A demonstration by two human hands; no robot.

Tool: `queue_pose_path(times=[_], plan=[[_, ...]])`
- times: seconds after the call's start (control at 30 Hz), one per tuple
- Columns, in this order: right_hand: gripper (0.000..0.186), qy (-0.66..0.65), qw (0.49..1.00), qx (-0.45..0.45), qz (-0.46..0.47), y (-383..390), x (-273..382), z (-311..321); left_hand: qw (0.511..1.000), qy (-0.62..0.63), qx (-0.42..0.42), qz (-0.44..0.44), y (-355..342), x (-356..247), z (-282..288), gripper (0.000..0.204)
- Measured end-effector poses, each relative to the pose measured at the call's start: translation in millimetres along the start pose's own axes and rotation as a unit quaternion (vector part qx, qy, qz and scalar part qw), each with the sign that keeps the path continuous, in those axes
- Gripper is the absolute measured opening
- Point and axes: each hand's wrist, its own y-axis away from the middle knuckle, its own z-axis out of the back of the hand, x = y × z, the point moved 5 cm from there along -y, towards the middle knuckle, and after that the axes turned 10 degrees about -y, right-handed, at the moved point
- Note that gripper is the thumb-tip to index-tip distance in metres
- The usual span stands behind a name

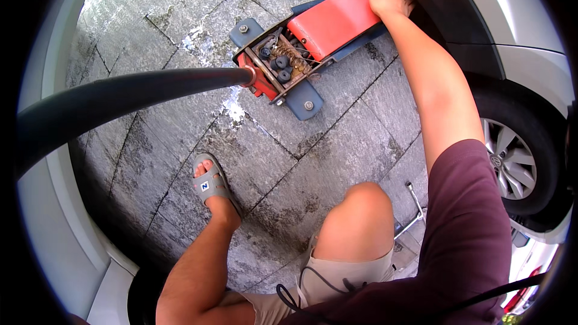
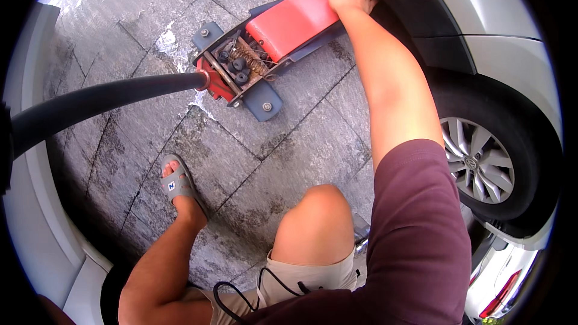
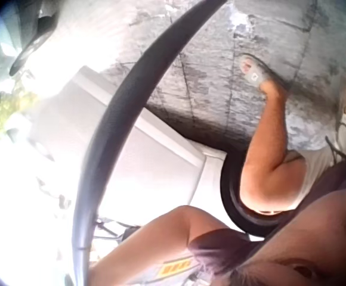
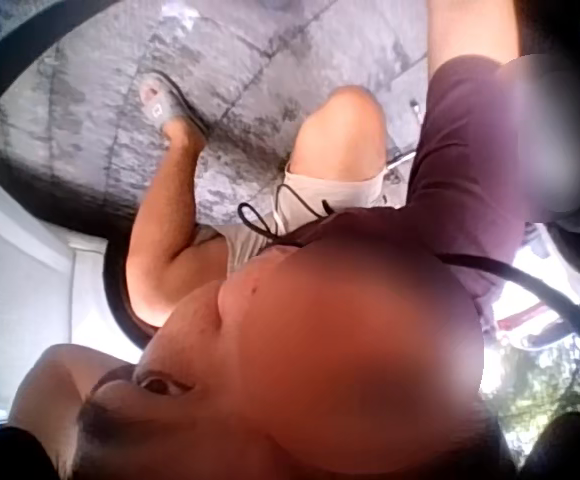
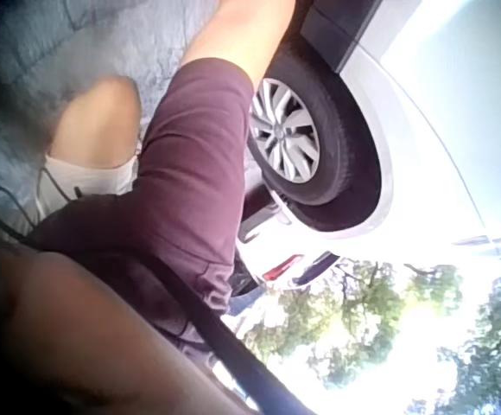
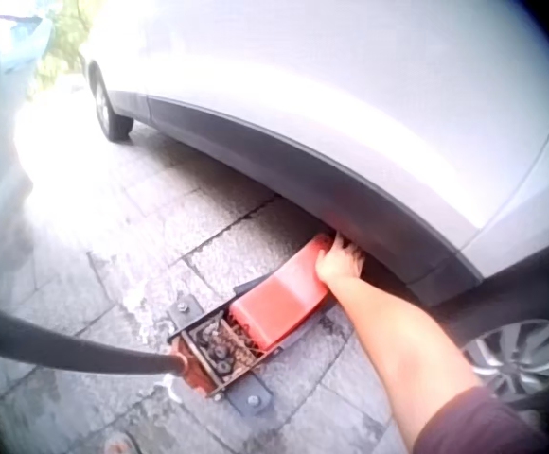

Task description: The person loosens the lug nuts on a car tire using a cross wrench, pumps a floor jack to lift the vehicle, and then removes the lug nuts by hand.

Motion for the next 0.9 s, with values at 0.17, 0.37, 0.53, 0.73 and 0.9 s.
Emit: queue_pose_path(times=[0.17,0.37,0.53,0.73,0.9], plan=[[0.093,-0.091,0.988,0.095,-0.076,-12,26,0,1.000,-0.008,-0.011,-0.003,2,-7,3,0.058],[0.090,-0.173,0.967,0.116,-0.149,-76,-4,-50,1.000,-0.013,0.002,-0.016,-2,-20,1,0.050],[0.093,-0.286,0.946,0.098,-0.118,-51,12,-63,1.000,-0.002,-0.019,-0.002,2,-17,5,0.044],[0.099,-0.235,0.953,0.119,-0.148,-36,30,-39,1.000,0.014,-0.027,-0.001,0,-23,6,0.036],[0.105,-0.208,0.952,0.151,-0.166,-24,45,-16,0.997,0.028,-0.056,-0.038,3,-53,16,0.030]])
